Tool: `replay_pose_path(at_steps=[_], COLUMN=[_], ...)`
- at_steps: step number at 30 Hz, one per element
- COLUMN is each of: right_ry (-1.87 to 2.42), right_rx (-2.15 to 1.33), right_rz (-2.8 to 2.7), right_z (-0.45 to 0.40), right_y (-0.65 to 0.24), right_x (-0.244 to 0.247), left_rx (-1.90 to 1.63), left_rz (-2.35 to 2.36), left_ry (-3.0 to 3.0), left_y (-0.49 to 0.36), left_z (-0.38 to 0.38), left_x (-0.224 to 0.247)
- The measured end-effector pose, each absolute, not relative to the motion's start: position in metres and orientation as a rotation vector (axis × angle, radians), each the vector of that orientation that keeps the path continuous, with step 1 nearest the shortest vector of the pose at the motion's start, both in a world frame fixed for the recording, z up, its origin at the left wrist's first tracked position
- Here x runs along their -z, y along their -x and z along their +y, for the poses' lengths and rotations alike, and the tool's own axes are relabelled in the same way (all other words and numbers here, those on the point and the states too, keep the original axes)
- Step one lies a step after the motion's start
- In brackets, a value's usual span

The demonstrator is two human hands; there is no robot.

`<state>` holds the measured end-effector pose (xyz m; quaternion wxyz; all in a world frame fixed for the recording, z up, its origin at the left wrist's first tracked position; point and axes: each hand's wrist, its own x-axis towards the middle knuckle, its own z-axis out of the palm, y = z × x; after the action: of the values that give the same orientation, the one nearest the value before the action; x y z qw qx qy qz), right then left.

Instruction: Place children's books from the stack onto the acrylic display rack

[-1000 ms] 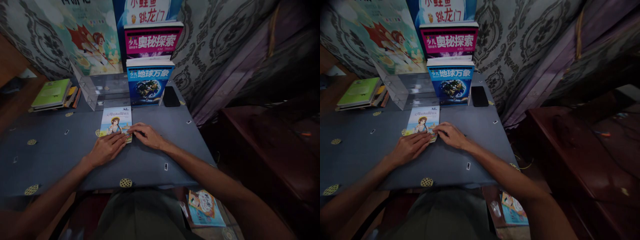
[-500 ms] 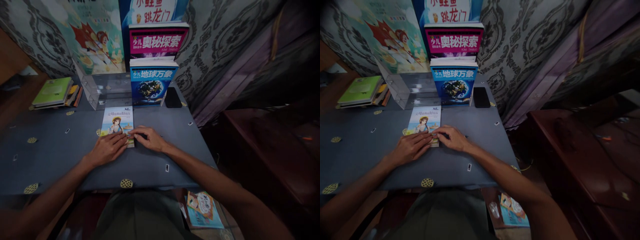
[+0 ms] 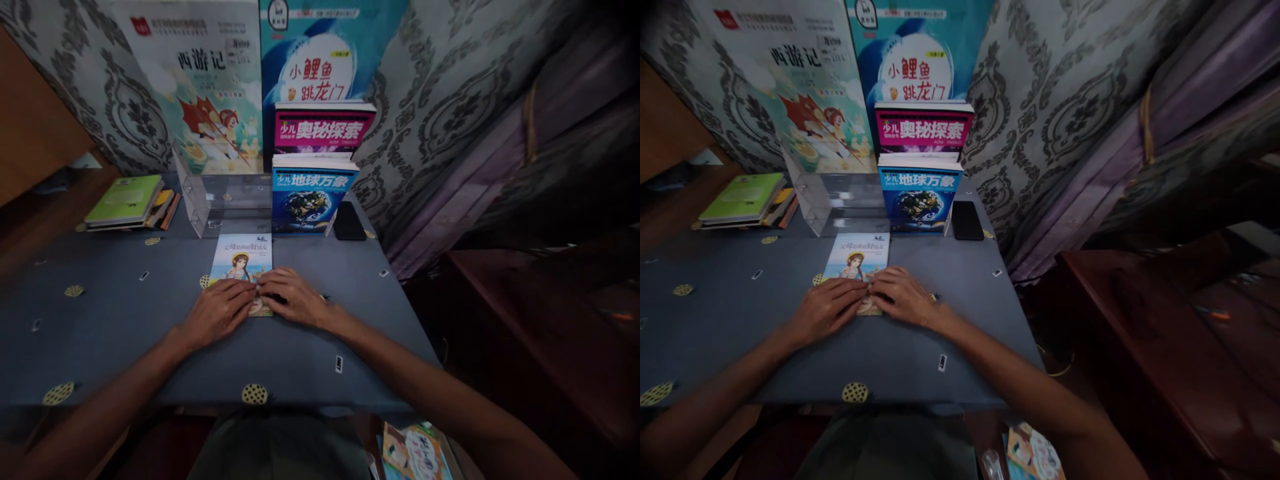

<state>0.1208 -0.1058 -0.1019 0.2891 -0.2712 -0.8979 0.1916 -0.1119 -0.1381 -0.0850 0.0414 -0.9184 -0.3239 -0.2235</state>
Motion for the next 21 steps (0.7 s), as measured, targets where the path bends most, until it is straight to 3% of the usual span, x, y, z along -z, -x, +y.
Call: replay_pose_path(at_steps=[10,21], right_ry=[1.22,1.262], right_rx=[-0.393,-0.274], right_rz=[-2.373,-2.526], right_z=[-0.039,-0.082], right_y=[-0.103,-0.105], right_x=[0.108,0.102], left_rx=[0.609,0.677], left_rz=[-1.207,-1.469], left_ry=[2.769,2.618], left_y=[0.117,0.128], left_z=[-0.134,-0.122], left_x=[0.091,0.122])
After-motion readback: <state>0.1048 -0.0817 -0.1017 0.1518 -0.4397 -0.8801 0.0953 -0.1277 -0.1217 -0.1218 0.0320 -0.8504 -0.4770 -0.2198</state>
